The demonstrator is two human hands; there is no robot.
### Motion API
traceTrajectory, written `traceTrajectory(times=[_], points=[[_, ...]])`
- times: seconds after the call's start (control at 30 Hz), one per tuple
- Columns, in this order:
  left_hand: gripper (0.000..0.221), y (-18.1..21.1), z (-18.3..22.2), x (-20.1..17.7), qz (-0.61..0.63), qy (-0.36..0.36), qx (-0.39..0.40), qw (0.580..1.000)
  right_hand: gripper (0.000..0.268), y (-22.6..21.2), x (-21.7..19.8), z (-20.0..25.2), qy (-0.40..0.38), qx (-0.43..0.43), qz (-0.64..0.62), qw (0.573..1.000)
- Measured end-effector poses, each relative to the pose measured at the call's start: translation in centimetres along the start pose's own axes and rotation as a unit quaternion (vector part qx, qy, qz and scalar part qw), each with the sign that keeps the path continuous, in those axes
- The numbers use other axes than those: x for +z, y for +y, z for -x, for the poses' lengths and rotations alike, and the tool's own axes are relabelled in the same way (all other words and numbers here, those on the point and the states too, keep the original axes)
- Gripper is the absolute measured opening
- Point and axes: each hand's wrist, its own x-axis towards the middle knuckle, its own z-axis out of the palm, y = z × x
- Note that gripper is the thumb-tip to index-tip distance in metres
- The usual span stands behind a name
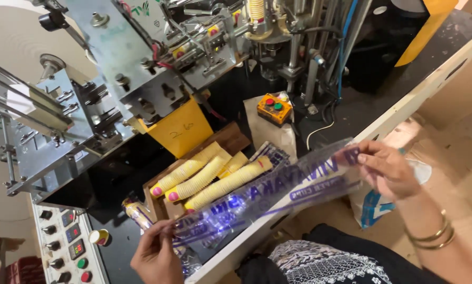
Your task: The person packages stacks of paper cups into plastic sleeves by hand and arranges the packaged sleeves into a wooden tray on a manufacturing line.
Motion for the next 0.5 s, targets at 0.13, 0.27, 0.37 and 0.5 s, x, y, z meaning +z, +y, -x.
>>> traceTrajectory(times=[0.13,0.27,0.37,0.5], points=[[0.013,1.4,2.8,5.0,-0.213,0.041,-0.044,0.975,0.025,4.4,-1.9,2.2,0.087,0.091,-0.314,0.941],[0.015,1.1,4.6,7.1,-0.301,0.003,-0.024,0.953,0.024,5.1,-3.7,3.0,0.061,0.093,-0.327,0.938],[0.014,0.4,6.0,7.7,0.001,-0.083,-0.057,0.995,0.044,6.8,-6.0,4.2,0.109,0.228,-0.244,0.936],[0.023,-1.4,7.2,8.1,-0.097,-0.031,-0.076,0.992,0.014,13.4,-10.0,6.2,0.131,0.151,-0.227,0.953]])
